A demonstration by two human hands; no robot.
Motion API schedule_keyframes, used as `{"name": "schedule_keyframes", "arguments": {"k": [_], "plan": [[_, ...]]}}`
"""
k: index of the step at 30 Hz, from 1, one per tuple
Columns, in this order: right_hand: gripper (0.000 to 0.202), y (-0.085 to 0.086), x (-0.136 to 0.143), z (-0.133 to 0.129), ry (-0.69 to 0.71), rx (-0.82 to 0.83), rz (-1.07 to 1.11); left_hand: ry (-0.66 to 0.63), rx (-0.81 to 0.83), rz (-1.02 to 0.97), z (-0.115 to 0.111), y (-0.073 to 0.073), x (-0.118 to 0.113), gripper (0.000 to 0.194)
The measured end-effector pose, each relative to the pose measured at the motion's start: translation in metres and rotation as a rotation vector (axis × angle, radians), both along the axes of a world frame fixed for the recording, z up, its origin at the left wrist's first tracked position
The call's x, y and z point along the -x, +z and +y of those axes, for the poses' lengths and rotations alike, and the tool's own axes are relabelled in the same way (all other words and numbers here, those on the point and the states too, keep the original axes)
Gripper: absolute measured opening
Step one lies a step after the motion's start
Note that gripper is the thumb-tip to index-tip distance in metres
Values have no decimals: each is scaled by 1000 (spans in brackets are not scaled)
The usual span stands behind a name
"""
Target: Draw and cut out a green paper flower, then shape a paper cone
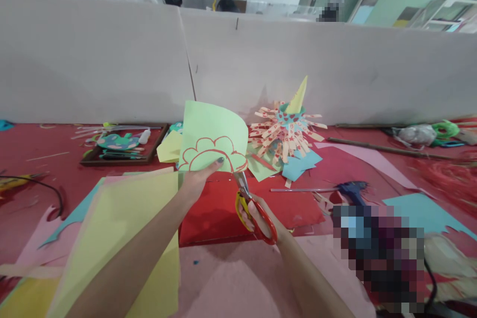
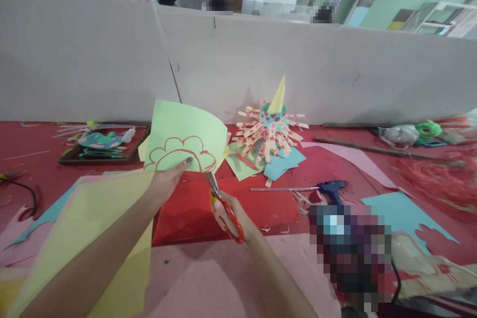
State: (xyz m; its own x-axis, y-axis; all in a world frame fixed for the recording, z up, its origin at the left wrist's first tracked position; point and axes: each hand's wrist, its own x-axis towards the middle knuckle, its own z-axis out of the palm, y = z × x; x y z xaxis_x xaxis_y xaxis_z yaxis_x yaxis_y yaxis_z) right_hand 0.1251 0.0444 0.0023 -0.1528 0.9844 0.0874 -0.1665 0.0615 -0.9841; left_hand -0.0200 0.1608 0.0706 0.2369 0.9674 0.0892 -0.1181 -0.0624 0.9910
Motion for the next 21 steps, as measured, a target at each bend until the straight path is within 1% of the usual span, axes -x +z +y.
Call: {"name": "schedule_keyframes", "arguments": {"k": [3, 6, 9, 12, 16, 18, 21], "plan": [[48, -2, 0, 0, -46, -14, 4, -86, -33, -11, -2, -2, 0, 40], [48, -5, 0, 2, -100, -30, 10, -111, -20, 54, -6, -3, -2, 39], [45, -7, 0, 4, -164, -35, 2, -106, 19, 138, -12, -1, -5, 34], [42, -7, 0, 5, -220, -10, -7, -72, 51, 212, -15, 3, -6, 29], [41, -7, 0, 6, -316, -7, -50, -76, 122, 294, -15, 5, -4, 27], [40, -9, -1, 8, -358, -28, -92, -84, 114, 239, -13, 3, -3, 30], [40, -10, -3, 10, -413, -24, -160, -118, 35, 50, -6, -2, -3, 35]]}}
